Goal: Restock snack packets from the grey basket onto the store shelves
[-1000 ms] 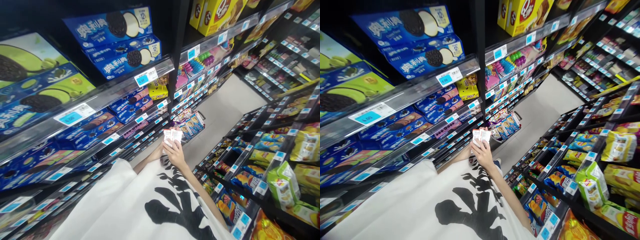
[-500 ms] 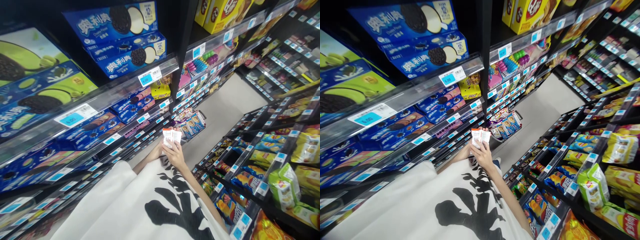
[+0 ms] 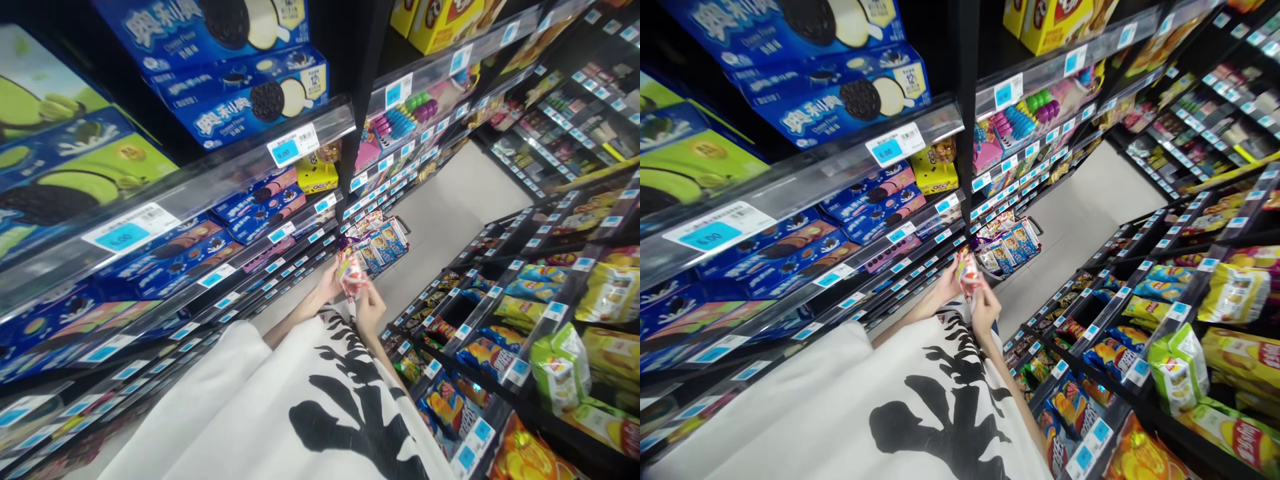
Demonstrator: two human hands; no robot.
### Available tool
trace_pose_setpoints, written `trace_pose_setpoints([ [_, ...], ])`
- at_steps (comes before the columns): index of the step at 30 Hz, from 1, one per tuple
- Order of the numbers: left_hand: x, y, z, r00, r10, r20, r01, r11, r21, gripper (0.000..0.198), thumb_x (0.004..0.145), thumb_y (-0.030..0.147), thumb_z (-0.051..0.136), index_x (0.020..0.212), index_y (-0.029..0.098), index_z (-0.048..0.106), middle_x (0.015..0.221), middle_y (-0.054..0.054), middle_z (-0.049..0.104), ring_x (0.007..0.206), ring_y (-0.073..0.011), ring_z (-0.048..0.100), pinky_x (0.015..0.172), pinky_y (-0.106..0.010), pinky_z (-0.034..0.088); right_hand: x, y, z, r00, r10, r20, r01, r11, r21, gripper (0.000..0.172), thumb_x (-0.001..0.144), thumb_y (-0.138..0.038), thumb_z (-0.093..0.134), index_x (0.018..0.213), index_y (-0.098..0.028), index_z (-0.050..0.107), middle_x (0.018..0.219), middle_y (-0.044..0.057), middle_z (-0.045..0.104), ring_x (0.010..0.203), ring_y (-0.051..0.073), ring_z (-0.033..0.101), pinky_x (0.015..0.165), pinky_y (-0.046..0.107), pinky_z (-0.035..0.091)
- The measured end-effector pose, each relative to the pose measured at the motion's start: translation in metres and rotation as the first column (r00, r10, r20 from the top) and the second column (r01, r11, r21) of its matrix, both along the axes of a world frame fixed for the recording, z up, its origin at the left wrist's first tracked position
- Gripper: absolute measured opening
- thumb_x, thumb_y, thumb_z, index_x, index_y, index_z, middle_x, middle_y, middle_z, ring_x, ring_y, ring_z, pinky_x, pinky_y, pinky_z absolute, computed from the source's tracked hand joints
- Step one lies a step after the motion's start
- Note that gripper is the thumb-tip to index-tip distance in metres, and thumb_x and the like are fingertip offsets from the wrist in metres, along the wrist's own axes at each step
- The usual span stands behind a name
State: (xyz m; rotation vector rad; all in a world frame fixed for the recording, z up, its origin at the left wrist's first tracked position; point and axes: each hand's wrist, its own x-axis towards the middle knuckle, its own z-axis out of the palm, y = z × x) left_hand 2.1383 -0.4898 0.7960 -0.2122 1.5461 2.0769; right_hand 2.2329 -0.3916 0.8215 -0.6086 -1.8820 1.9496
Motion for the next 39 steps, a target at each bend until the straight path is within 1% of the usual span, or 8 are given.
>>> trace_pose_setpoints([
  [2, 0.000, 0.011, -0.004, 0.997, -0.025, 0.073, 0.014, 0.988, 0.151, 0.061, 0.077, 0.066, 0.071, 0.109, 0.014, 0.073, 0.112, -0.017, 0.074, 0.100, -0.0327, 0.072, 0.081, -0.045, 0.060, -0.001, 0.014, -0.014, 0.964, -0.235, 0.122, 0.255, 0.949, -0.184, 0.043, 0.089, -0.051, 0.061, 0.119, -0.021, 0.071, 0.122, 0.008, 0.072, 0.111, 0.026, 0.069, 0.097, 0.042, 0.056],
  [5, 0.007, 0.024, -0.011, 0.988, -0.013, 0.153, -0.020, 0.978, 0.208, 0.059, 0.068, 0.059, 0.083, 0.102, 0.012, 0.074, 0.106, -0.015, 0.076, 0.095, -0.0297, 0.072, 0.077, -0.037, 0.058, 0.003, 0.036, -0.037, 0.927, -0.230, 0.298, 0.332, 0.870, -0.363, 0.047, 0.081, -0.055, 0.064, 0.111, -0.019, 0.068, 0.112, 0.009, 0.074, 0.091, 0.022, 0.072, 0.074, 0.034, 0.061],
  [11, 0.018, 0.044, -0.020, 0.965, 0.172, 0.197, -0.192, 0.977, 0.092, 0.060, 0.059, 0.052, 0.090, 0.098, 0.009, 0.075, 0.092, -0.013, 0.077, 0.082, -0.0247, 0.072, 0.069, -0.031, 0.053, 0.014, 0.067, -0.049, 0.938, -0.070, 0.341, 0.274, 0.753, -0.599, 0.040, 0.074, -0.045, 0.076, 0.102, -0.019, 0.068, 0.101, 0.005, 0.077, 0.083, 0.019, 0.072, 0.070, 0.031, 0.061],
  [16, 0.028, 0.056, -0.024, 0.913, 0.322, 0.251, -0.347, 0.936, 0.063, 0.049, 0.064, 0.047, 0.088, 0.095, 0.012, 0.074, 0.095, -0.011, 0.077, 0.082, -0.0214, 0.071, 0.074, -0.030, 0.055, 0.014, 0.088, -0.051, 0.940, 0.020, 0.340, 0.220, 0.728, -0.650, 0.037, 0.073, -0.044, 0.080, 0.098, -0.020, 0.070, 0.099, 0.007, 0.077, 0.081, 0.019, 0.073, 0.070, 0.031, 0.062],
  [22, 0.076, 0.035, -0.038, 0.918, 0.102, 0.383, -0.087, 0.995, -0.057, 0.050, 0.072, 0.038, 0.087, 0.112, 0.016, 0.066, 0.104, -0.012, 0.074, 0.083, -0.0223, 0.073, 0.077, -0.036, 0.061, 0.021, 0.087, -0.080, 0.913, 0.148, 0.380, 0.165, 0.718, -0.677, 0.040, 0.074, -0.052, 0.079, 0.099, -0.022, 0.070, 0.098, 0.006, 0.077, 0.085, 0.020, 0.073, 0.071, 0.031, 0.061],
  [27, 0.106, 0.005, -0.053, 0.892, 0.187, 0.412, -0.142, 0.980, -0.136, 0.054, 0.071, 0.031, 0.088, 0.114, 0.017, 0.059, 0.108, -0.010, 0.072, 0.093, -0.0213, 0.073, 0.084, -0.036, 0.061, 0.021, 0.078, -0.097, 0.862, 0.380, 0.337, -0.013, 0.680, -0.733, 0.049, 0.065, -0.055, 0.084, 0.094, -0.016, 0.076, 0.088, 0.006, 0.076, 0.078, 0.021, 0.070, 0.071, 0.033, 0.059],
  [35, 0.012, -0.003, -0.104, 0.931, -0.004, 0.364, 0.073, 0.982, -0.175, 0.068, 0.056, 0.013, 0.091, 0.115, 0.019, 0.057, 0.103, -0.006, 0.072, 0.089, -0.0194, 0.073, 0.083, -0.030, 0.058, -0.005, 0.085, -0.148, 0.808, 0.482, 0.338, -0.175, 0.745, -0.644, 0.050, 0.071, -0.058, 0.077, 0.098, -0.017, 0.079, 0.088, 0.006, 0.078, 0.081, 0.022, 0.073, 0.071, 0.031, 0.056],
  [39, -0.035, -0.019, -0.145, 0.880, 0.065, 0.470, 0.082, 0.955, -0.285, 0.059, 0.058, 0.005, 0.086, 0.109, 0.019, 0.060, 0.097, -0.005, 0.072, 0.085, -0.0176, 0.072, 0.082, -0.030, 0.057, 0.007, 0.100, -0.185, 0.842, 0.232, 0.487, 0.062, 0.855, -0.515, 0.047, 0.075, -0.054, 0.073, 0.105, -0.018, 0.077, 0.103, 0.011, 0.078, 0.085, 0.022, 0.074, 0.071, 0.030, 0.056],
])
